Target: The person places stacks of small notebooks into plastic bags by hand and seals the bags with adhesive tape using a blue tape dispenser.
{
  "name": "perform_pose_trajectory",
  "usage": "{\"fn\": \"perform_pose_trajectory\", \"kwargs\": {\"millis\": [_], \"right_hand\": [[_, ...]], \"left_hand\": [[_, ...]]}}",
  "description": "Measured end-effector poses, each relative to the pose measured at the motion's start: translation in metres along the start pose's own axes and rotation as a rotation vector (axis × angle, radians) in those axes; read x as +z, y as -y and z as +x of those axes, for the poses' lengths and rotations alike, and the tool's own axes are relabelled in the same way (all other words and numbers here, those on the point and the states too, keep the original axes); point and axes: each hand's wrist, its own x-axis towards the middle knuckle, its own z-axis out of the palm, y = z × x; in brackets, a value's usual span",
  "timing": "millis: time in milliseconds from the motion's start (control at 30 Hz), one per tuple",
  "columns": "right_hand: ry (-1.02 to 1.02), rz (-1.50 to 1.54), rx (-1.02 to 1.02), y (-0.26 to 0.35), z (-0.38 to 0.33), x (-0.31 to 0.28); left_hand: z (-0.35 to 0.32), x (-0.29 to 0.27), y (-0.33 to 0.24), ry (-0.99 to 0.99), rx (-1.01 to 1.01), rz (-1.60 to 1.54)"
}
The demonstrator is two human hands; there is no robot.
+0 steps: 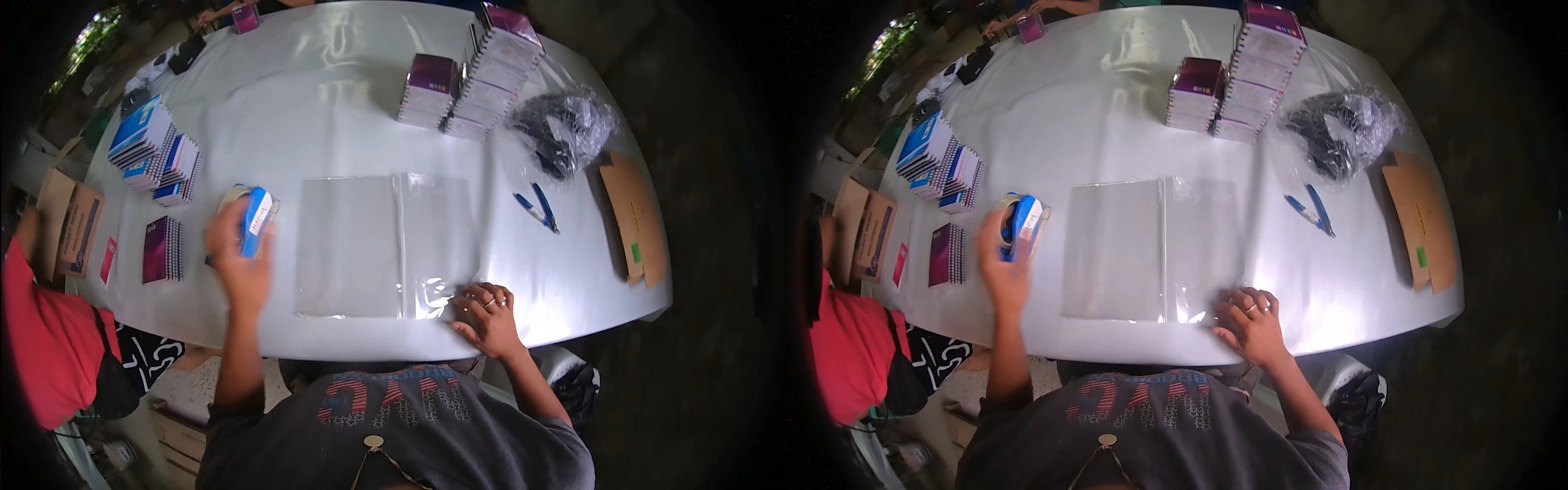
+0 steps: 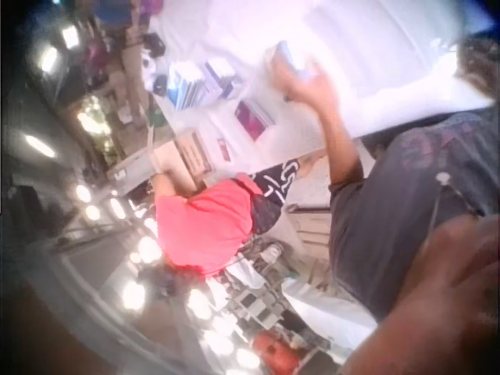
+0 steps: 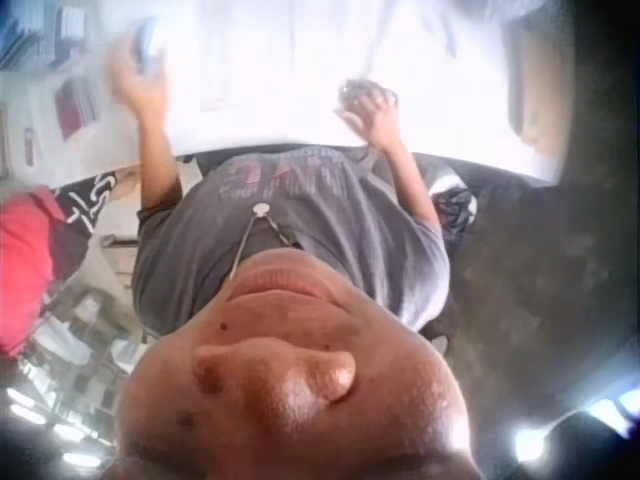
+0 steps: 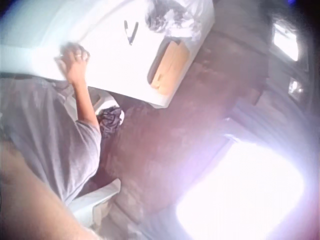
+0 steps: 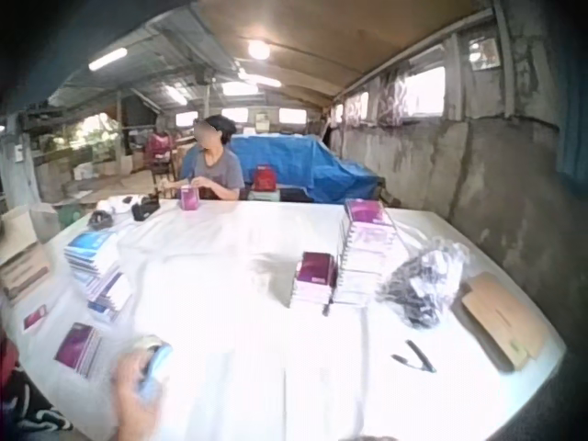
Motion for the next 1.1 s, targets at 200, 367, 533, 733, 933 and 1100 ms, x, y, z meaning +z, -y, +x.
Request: {"fn": "perform_pose_trajectory", "kwargs": {"millis": [200, 367, 533, 733, 933, 1100], "right_hand": [[-0.168, 0.028, 0.085, 0.014, 0.008, 0.004], [-0.247, 0.195, 0.050, 0.004, 0.031, 0.019], [-0.182, 0.202, -0.041, 0.005, 0.055, 0.017], [-0.339, 0.187, 0.056, 0.017, 0.061, 0.015], [-0.599, 1.173, 0.621, 0.035, 0.041, 0.020], [-0.631, 1.332, 0.749, 0.033, 0.042, 0.033]], "left_hand": [[-0.070, 0.077, -0.036, 0.631, 0.008, 0.057], [-0.063, 0.093, -0.026, 0.655, 0.108, 0.261], [-0.075, 0.092, -0.070, 0.650, 0.307, -0.400], [-0.096, 0.126, -0.071, 0.649, 0.352, -0.249], [-0.098, 0.130, -0.073, 0.491, 0.230, -0.344], [-0.096, 0.131, -0.073, 0.379, 0.238, -0.374]]}}
